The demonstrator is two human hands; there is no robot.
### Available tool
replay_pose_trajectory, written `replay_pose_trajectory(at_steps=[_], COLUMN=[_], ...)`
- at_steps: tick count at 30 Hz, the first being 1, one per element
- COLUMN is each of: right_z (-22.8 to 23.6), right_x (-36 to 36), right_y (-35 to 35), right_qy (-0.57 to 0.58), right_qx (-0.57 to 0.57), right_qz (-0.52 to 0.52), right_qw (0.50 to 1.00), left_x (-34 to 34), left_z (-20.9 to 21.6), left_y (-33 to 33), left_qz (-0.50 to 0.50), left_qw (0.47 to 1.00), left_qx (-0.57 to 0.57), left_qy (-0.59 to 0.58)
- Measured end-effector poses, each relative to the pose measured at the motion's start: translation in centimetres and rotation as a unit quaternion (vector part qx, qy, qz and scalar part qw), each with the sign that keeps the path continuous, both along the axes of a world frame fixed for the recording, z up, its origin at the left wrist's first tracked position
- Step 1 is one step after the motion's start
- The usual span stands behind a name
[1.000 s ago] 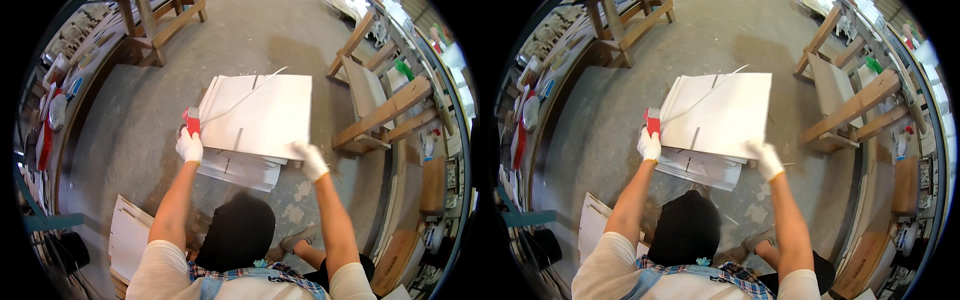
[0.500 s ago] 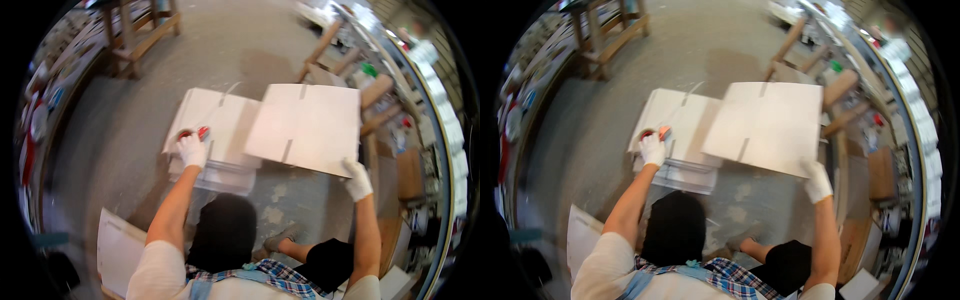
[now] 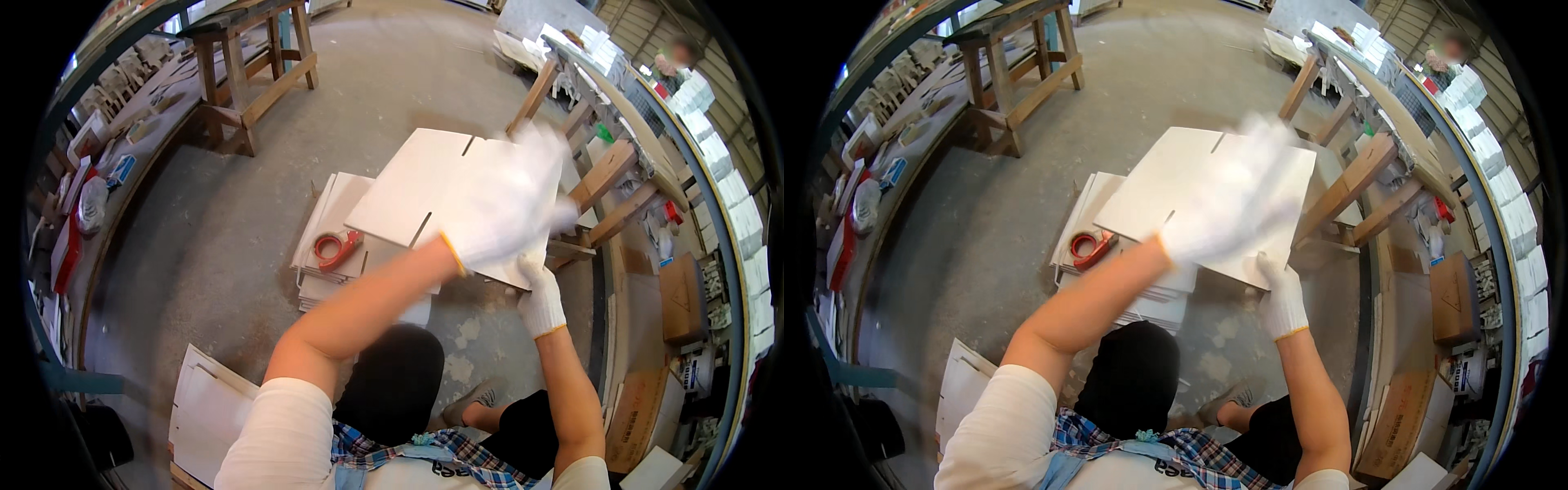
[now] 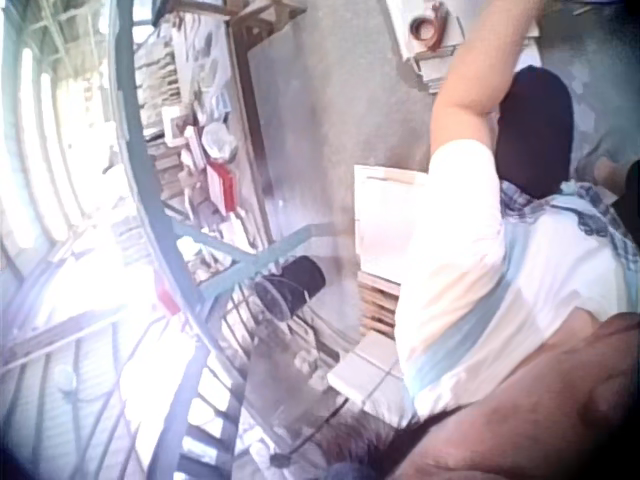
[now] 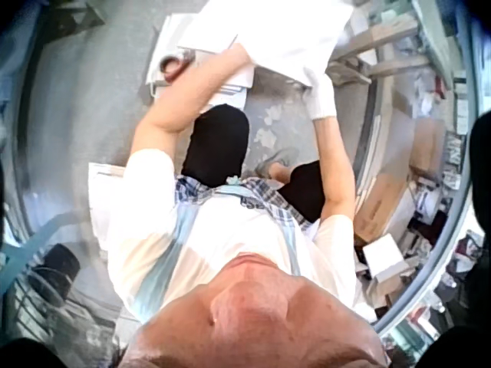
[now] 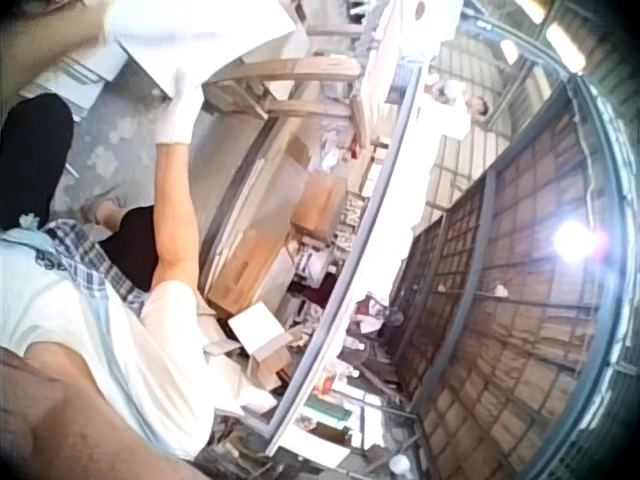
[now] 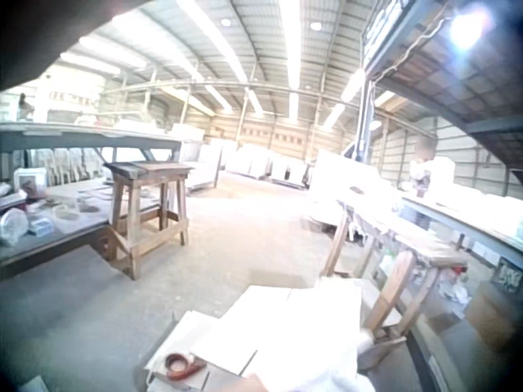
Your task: The person assembles flat cardboard boxes by folding the flaps and securing them with a handheld tape dispenser. The person repeatedly picks up flat sheets, folds them into box shapes, applies tape, and places the finished boxes aside.
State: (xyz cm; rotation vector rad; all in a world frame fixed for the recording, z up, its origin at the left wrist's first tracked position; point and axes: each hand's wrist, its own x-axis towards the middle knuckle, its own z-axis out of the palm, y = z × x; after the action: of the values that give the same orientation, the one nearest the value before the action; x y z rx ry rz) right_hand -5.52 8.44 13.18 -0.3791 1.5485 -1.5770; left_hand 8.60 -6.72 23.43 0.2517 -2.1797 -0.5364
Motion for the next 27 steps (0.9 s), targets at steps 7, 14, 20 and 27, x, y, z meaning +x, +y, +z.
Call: replay_pose_trajectory(at_steps=[7, 14, 20, 27], right_z=[2.6, 1.6, 0.2, -1.9], right_x=[0.1, -2.4, 3.1, 2.6], right_y=[-5.4, -9.5, -8.9, -5.6], right_qy=[-0.064, -0.194, -0.244, -0.188], right_qx=[-0.024, -0.144, -0.133, -0.089], right_qz=[-0.058, -0.050, -0.019, 0.117], right_qw=[0.996, 0.969, 0.961, 0.971], left_x=[7.5, 1.7, 1.6, 2.1], left_z=[8.0, -3.9, -11.7, -13.9], left_y=[-9.7, -3.6, -5.0, -4.3], left_qz=[0.288, 0.240, -0.111, -0.060], left_qw=[0.923, 0.891, 0.626, 0.622], left_qx=[-0.123, 0.286, 0.727, 0.755], left_qy=[0.225, 0.259, 0.259, 0.200])
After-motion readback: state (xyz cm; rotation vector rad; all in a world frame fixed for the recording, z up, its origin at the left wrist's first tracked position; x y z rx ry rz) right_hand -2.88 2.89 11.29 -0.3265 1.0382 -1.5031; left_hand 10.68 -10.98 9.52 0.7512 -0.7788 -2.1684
